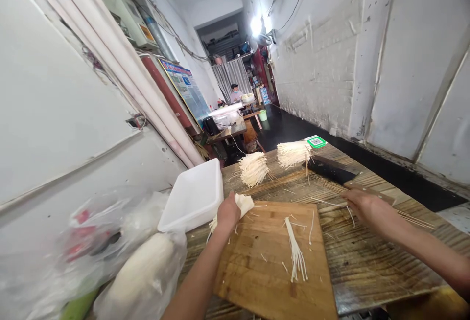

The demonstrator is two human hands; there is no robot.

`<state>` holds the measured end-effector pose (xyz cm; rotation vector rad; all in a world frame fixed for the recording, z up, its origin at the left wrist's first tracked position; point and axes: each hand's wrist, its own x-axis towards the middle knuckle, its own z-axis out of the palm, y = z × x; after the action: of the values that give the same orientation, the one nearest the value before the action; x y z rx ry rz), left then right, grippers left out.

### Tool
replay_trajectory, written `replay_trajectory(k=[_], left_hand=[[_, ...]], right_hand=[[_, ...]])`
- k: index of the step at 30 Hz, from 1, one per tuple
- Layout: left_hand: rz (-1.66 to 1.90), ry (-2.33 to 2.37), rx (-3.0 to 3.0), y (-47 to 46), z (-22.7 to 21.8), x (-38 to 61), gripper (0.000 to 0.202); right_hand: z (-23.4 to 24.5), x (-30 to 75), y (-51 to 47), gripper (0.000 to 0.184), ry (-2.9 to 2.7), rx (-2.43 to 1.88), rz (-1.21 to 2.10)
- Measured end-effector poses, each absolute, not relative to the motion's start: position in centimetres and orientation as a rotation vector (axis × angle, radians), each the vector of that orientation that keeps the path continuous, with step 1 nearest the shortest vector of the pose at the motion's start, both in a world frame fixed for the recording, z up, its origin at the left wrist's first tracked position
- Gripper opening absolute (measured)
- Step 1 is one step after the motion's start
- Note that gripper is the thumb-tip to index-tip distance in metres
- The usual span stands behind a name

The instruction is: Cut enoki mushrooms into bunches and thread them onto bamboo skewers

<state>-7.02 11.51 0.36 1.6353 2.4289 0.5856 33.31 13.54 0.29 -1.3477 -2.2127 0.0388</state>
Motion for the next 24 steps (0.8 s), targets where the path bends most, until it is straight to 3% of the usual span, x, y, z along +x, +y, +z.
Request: replay_trajectory(k=[5, 10, 14, 17, 24], left_hand=[[0.906, 2.316, 1.556, 9.6, 2.6, -8.2, 0.059], [1.269, 2.139, 1.333, 5.6, 4.7, -9.7, 0.062], [1.498, 1.932, 1.146, 2.0, 6.9, -10.4, 0.059], [1.681, 1.53, 0.807, -0.6, 7.8, -9.8, 0.057], [1.439, 0.964, 0.294, -4.4, 5.0, -3.2, 0.037]], right_hand=[[-1.0, 30.9, 10.9, 0.034, -2.255, -1.118, 0.194], [-2.0, 27.7, 8.2, 0.029, -2.106, -0.897, 0.376], [-0.8, 25.8, 6.1, 0.024, -2.053, -0.765, 0.361], [1.2, 24.8, 4.6, 0.024, -2.131, -0.649, 0.434], [6.0, 23.0, 1.9, 0.039, -2.292, -0.454, 0.353]])
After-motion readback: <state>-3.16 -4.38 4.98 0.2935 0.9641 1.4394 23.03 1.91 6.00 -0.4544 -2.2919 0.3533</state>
